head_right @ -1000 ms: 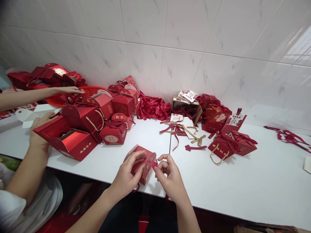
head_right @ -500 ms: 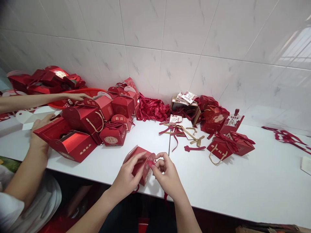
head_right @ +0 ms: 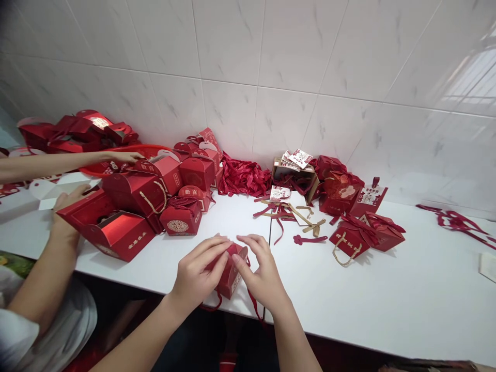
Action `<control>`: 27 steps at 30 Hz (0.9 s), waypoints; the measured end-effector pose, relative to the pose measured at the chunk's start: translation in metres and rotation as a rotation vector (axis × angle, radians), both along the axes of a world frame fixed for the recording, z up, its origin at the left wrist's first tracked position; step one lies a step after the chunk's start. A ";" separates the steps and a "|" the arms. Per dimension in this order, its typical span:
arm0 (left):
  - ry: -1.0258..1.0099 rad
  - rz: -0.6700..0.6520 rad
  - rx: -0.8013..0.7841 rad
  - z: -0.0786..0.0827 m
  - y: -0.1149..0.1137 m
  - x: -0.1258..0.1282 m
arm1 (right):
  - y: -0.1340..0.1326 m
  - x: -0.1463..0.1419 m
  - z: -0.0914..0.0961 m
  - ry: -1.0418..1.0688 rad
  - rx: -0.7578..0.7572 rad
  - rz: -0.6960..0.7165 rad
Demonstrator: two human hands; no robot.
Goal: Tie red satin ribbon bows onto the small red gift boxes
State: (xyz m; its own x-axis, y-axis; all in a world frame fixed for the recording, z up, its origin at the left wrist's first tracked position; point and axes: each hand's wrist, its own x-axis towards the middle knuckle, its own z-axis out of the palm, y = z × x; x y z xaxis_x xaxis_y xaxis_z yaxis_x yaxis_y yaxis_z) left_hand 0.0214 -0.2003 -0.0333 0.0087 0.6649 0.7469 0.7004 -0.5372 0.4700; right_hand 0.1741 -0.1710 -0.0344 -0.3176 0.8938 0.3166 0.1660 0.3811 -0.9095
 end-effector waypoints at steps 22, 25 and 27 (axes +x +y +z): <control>-0.366 0.238 -0.533 -0.046 0.008 -0.019 | -0.061 0.064 0.026 0.774 0.259 -0.068; -0.452 0.223 -0.528 -0.052 0.007 -0.018 | -0.051 0.042 0.010 0.902 0.090 -0.101; -0.535 0.186 -0.505 -0.057 0.008 -0.017 | -0.042 0.019 0.000 0.907 -0.053 -0.118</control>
State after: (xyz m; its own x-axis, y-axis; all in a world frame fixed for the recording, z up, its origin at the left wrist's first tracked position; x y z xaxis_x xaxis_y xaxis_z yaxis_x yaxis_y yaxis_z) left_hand 0.0046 -0.1926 -0.0901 -0.4146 0.8825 0.2223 0.3659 -0.0620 0.9286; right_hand 0.1931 -0.2134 -0.0349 0.1272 0.9251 0.3577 -0.5853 0.3612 -0.7259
